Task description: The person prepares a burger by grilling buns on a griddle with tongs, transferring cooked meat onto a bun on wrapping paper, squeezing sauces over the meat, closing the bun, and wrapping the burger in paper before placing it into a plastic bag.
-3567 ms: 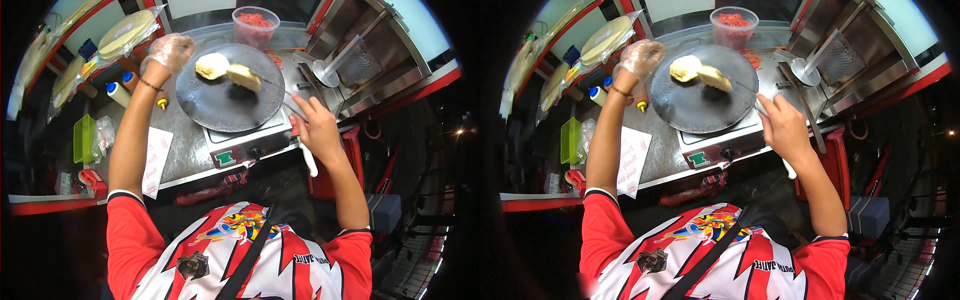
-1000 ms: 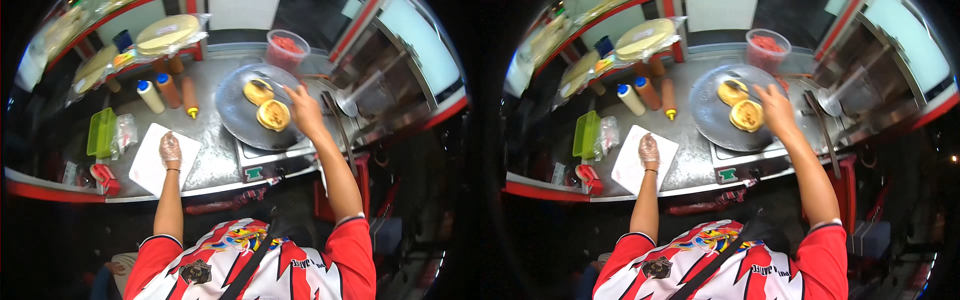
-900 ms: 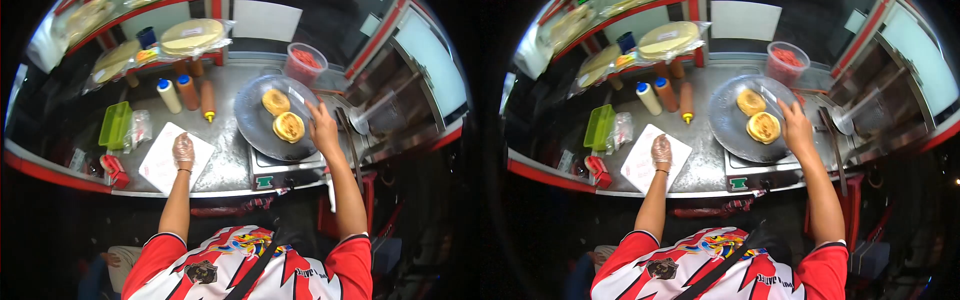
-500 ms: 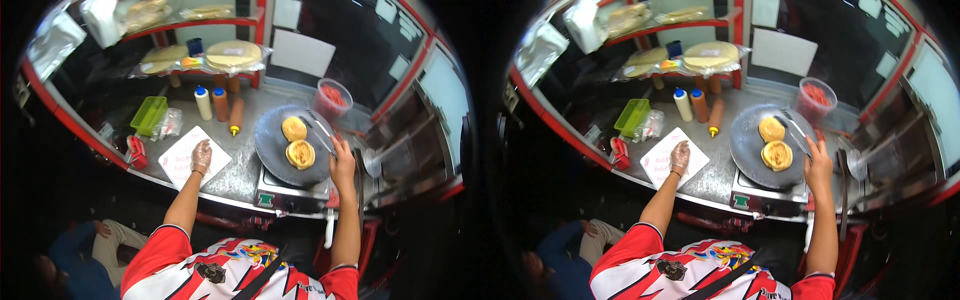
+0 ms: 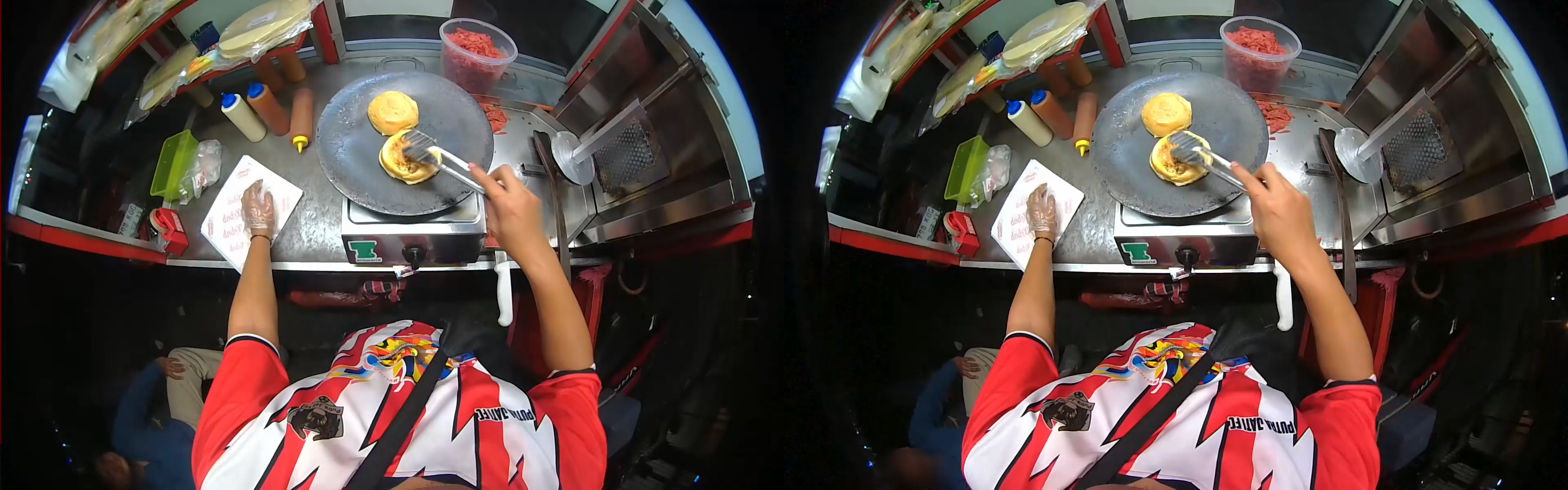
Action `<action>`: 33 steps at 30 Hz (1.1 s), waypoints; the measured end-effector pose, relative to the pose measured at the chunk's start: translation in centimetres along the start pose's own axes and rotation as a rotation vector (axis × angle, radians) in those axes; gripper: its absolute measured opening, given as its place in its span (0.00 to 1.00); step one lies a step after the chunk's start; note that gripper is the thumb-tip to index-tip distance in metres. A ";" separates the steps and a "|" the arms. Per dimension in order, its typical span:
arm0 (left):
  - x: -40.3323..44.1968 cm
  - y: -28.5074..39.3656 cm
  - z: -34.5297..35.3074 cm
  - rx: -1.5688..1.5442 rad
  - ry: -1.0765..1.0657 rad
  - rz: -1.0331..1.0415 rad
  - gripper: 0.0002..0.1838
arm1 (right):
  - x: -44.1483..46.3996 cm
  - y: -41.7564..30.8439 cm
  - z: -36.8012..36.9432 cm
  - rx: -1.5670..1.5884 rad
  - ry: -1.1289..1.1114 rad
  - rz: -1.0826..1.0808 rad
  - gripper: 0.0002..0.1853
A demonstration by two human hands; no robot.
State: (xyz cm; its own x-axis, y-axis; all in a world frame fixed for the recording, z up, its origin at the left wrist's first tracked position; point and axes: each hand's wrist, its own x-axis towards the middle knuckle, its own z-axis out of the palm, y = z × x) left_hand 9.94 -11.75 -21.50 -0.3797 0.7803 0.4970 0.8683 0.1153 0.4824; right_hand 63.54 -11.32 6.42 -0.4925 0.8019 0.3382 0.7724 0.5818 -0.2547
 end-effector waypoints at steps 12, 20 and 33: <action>-0.1 0.4 -0.2 -0.055 0.021 0.024 0.22 | -2.1 -2.4 1.0 -0.061 -0.136 0.124 0.28; -0.2 1.0 -1.1 -0.132 0.047 0.023 0.20 | -2.2 -0.9 -5.3 0.347 -0.054 0.520 0.24; -0.3 1.0 -0.7 -0.090 0.051 -0.026 0.20 | 3.6 1.9 0.6 1.025 -0.356 0.858 0.14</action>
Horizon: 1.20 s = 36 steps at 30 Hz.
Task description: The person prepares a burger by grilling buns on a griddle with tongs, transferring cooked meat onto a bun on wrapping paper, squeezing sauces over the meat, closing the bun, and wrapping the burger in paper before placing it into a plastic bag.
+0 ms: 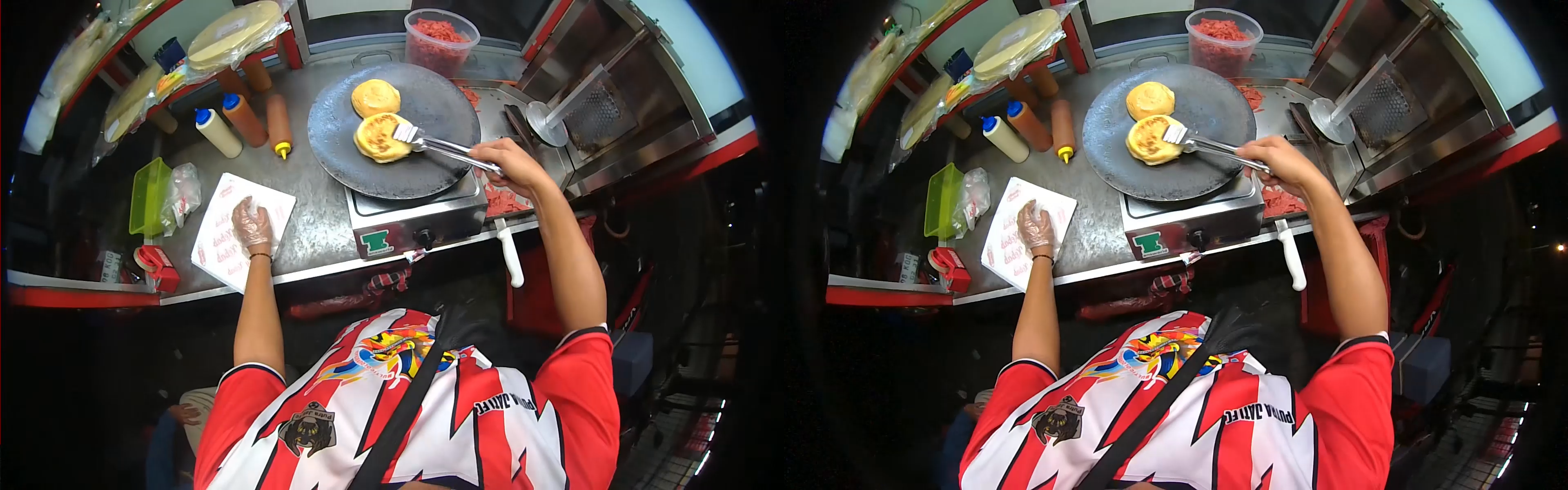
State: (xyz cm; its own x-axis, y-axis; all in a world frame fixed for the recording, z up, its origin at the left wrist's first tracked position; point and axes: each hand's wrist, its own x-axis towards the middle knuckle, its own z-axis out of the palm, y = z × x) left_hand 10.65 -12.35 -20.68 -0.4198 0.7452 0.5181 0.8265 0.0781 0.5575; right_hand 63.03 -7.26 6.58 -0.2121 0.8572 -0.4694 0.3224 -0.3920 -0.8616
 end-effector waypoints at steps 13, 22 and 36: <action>-0.2 -0.4 0.2 -0.038 0.055 0.011 0.19 | -7.1 -4.3 1.7 -0.793 0.468 -0.674 0.24; -0.1 -0.8 0.6 0.002 0.051 0.025 0.19 | -5.0 1.8 3.0 -1.050 0.484 -0.700 0.28; 0.1 -0.3 0.2 -0.009 0.021 -0.012 0.20 | 8.3 -6.4 -3.9 -0.113 -0.014 0.093 0.09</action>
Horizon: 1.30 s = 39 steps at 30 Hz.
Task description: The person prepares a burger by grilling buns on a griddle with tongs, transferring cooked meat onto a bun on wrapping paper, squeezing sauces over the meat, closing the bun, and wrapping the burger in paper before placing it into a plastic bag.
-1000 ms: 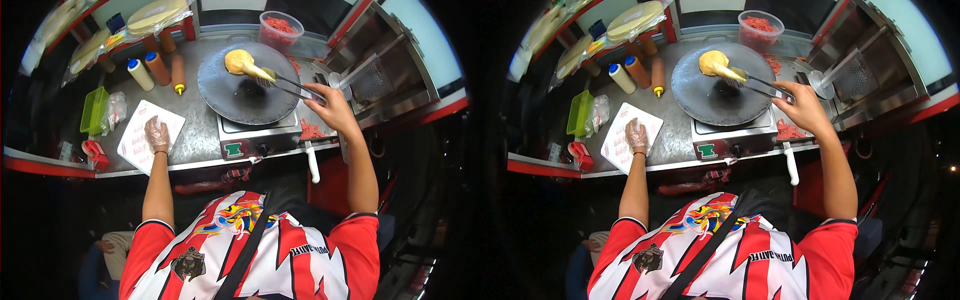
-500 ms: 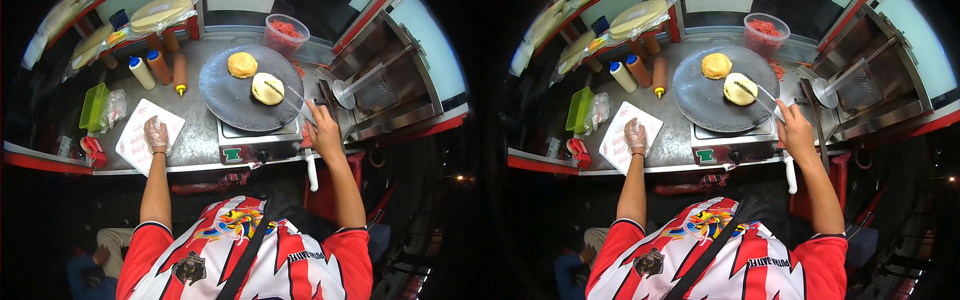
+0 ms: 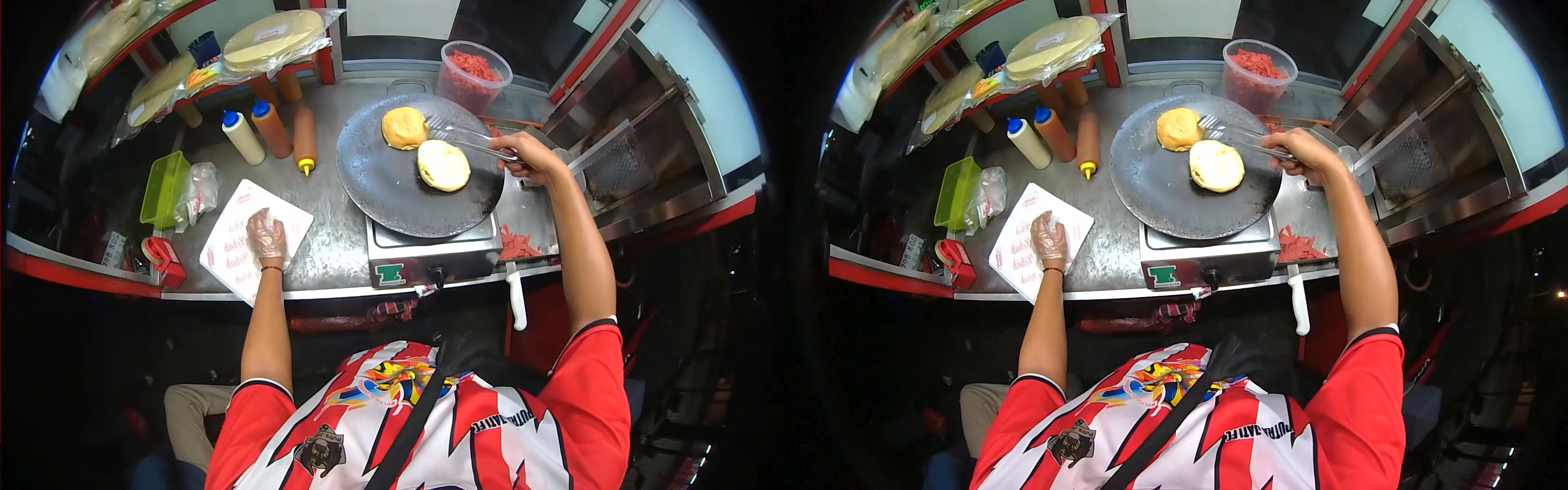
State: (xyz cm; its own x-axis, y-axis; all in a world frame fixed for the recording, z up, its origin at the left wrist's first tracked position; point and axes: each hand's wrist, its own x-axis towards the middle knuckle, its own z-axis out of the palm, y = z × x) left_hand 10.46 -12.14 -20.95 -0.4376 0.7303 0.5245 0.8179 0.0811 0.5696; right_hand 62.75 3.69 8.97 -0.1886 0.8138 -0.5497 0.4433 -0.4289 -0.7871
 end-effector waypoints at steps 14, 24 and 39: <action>-0.2 -0.1 0.2 -0.001 0.036 0.003 0.20 | -6.6 -3.1 5.2 -0.801 0.278 -0.743 0.23; -0.2 -0.3 0.4 -0.011 0.032 0.011 0.21 | -3.1 0.4 10.1 -1.005 0.438 -0.787 0.20; -0.1 -0.2 0.3 0.048 0.015 0.007 0.20 | -1.9 0.8 5.0 -1.057 0.569 -0.619 0.22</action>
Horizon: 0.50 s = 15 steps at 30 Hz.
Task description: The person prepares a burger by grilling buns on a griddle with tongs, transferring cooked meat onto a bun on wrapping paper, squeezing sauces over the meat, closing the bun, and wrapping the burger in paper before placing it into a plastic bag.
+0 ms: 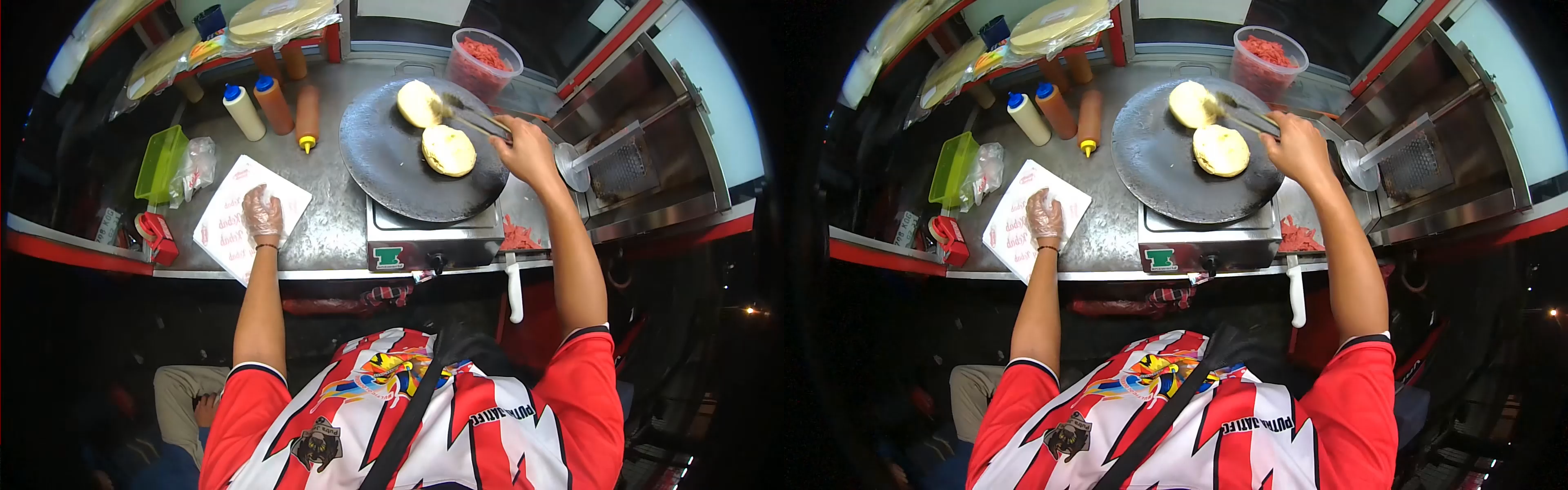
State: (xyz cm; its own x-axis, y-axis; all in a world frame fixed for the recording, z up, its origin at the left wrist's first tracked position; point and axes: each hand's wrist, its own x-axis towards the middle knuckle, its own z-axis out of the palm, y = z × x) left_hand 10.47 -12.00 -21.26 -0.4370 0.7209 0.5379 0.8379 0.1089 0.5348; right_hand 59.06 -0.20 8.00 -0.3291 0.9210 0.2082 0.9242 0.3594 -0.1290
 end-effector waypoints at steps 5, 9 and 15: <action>-0.1 0.0 0.1 -0.007 -0.002 -0.007 0.20 | -0.1 -4.4 1.6 -0.018 0.037 0.013 0.21; 0.0 -0.4 0.2 -0.012 0.009 0.018 0.20 | -1.0 -2.6 0.7 0.186 0.056 -0.032 0.21; 0.0 -0.2 0.2 0.008 0.014 0.026 0.19 | -1.3 -0.5 1.4 0.116 0.038 -0.062 0.22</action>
State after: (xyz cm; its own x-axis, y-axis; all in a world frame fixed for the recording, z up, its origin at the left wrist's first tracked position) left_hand 10.32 -11.89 -21.46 -0.4194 0.7137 0.5611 0.8517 0.0953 0.5153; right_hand 58.76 -1.35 6.48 -0.3751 0.8911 0.2555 0.8730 0.4322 -0.2258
